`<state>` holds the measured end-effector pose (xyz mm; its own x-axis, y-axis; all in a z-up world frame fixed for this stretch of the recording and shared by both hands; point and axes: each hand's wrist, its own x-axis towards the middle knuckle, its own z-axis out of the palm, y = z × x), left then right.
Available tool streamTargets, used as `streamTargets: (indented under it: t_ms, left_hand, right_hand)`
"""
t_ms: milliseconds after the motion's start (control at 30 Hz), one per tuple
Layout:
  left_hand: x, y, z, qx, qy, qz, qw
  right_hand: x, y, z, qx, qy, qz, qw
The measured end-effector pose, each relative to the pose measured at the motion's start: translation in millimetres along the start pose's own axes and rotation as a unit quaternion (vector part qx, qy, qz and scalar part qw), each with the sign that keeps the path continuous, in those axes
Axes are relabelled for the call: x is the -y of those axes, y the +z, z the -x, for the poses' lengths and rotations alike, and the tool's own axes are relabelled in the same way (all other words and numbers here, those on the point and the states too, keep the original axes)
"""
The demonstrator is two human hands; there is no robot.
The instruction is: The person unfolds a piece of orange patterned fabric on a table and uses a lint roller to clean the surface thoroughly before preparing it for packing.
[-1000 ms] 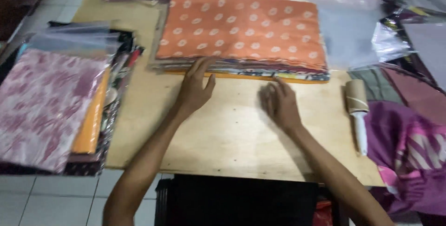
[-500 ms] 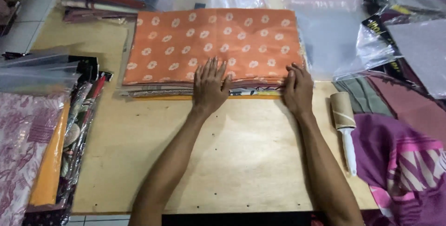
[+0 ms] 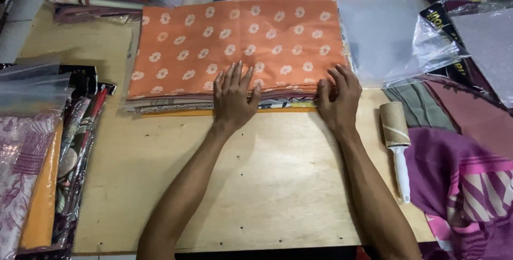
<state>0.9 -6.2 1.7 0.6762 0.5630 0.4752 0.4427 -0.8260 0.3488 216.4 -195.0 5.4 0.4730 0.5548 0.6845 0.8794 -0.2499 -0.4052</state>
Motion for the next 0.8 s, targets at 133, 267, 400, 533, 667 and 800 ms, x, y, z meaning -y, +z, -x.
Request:
streamTargets:
  t_ms: [133, 267, 400, 533, 667, 800]
  left_hand:
    - [3, -3, 1, 0.011, 0.011, 0.018, 1.0]
    - [1, -6, 2, 0.017, 0.01, 0.046, 0.999]
    - [5, 0, 2, -0.003, 0.01, 0.051, 0.999]
    - [8, 6, 1, -0.016, 0.012, 0.065, 0.998]
    - [7, 4, 0, -0.015, 0.005, 0.067, 0.998]
    - [2, -8, -4, 0.013, -0.01, 0.087, 0.996]
  right_hand:
    - [23, -4, -3, 0.02, -0.09, 0.018, 0.996]
    - [23, 5, 4, 0.041, -0.106, 0.006, 0.993]
    - [15, 5, 4, 0.04, -0.09, -0.015, 0.995]
    - [11, 6, 3, 0.028, -0.077, -0.051, 0.995]
    - [16, 4, 1, 0.033, -0.071, -0.06, 0.995]
    - [18, 2, 1, 0.033, -0.067, -0.069, 0.995]
